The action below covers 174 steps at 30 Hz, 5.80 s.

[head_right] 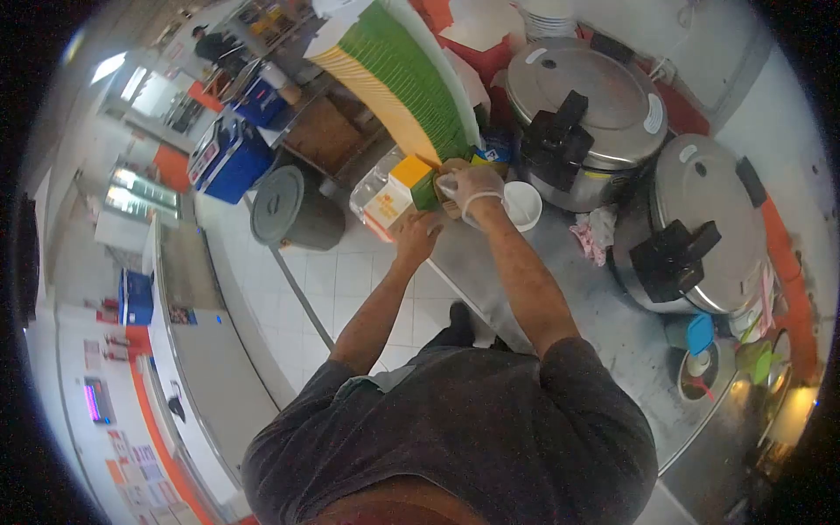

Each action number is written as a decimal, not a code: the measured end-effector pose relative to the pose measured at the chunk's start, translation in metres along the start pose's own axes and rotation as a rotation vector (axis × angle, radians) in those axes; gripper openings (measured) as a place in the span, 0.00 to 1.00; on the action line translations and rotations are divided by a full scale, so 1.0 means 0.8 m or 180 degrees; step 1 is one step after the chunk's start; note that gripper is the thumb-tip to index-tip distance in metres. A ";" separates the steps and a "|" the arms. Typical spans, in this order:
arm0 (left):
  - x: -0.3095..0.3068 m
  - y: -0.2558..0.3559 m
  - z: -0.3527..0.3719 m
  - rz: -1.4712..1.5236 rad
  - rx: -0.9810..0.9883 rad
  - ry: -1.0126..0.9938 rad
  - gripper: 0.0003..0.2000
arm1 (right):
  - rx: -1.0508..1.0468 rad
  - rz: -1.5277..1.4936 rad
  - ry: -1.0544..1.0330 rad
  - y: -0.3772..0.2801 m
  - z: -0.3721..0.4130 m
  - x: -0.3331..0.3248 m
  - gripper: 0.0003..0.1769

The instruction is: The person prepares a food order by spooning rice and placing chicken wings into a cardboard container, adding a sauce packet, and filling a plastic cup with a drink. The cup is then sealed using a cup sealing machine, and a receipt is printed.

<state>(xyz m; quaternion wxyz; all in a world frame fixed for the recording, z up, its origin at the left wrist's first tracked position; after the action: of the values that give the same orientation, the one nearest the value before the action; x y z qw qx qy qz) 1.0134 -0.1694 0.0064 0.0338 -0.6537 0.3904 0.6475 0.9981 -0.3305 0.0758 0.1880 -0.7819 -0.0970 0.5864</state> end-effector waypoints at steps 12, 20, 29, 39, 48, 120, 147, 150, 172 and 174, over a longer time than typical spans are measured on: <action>0.052 0.024 -0.126 -0.0398 0.1958 -0.0872 0.10 | 0.1204 -0.0427 -0.0141 0.055 0.095 0.084 0.09; 0.071 0.033 -0.137 -0.0689 0.2810 -0.1088 0.07 | 0.2114 -0.1095 0.0608 0.030 0.159 0.083 0.09; -0.042 0.062 -0.114 0.0159 0.2743 0.0329 0.11 | 0.2077 -0.0825 0.1027 0.047 0.210 0.041 0.08; -0.060 0.060 -0.113 0.0187 0.3005 0.0409 0.11 | 0.1978 -0.0583 0.1141 0.067 0.244 0.012 0.06; -0.057 0.105 -0.160 0.0254 0.2862 0.0484 0.13 | 0.1693 -0.0859 0.0721 0.026 0.202 0.030 0.10; 0.151 0.028 0.115 0.1325 0.0071 -0.0795 0.56 | 0.2021 0.0003 -0.0194 0.195 0.524 -0.097 0.11; -0.042 0.698 -0.015 0.3601 0.2971 -0.3272 0.64 | 0.3309 0.0344 0.1580 0.251 0.641 -0.422 0.28; -0.100 0.786 -0.045 0.1414 0.3328 -0.1940 0.28 | 0.2670 0.0402 0.0901 0.288 0.539 -0.440 0.19; -0.140 0.802 -0.086 0.2161 0.3473 -0.2172 0.51 | 0.1573 0.0214 -0.1993 0.424 0.359 -0.328 0.29; -0.146 0.798 -0.074 0.2126 0.3474 -0.2101 0.51 | 0.1535 0.0053 -0.1374 0.377 0.357 -0.372 0.29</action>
<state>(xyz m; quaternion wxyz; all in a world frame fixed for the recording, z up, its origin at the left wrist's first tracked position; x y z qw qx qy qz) 0.7250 -0.5894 0.4124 0.2721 -0.1596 0.8068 0.4996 0.6177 -0.6645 0.1458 0.3381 -0.5732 0.0134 0.7463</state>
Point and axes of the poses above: each hand's wrist, its own z-axis away from the middle knuckle, its own x-axis out of the palm, y = z × x, the point moved 8 cm from there along -z, towards the middle knuckle, and after that the axes turned 9 degrees about -x, right-handed, at the moved point
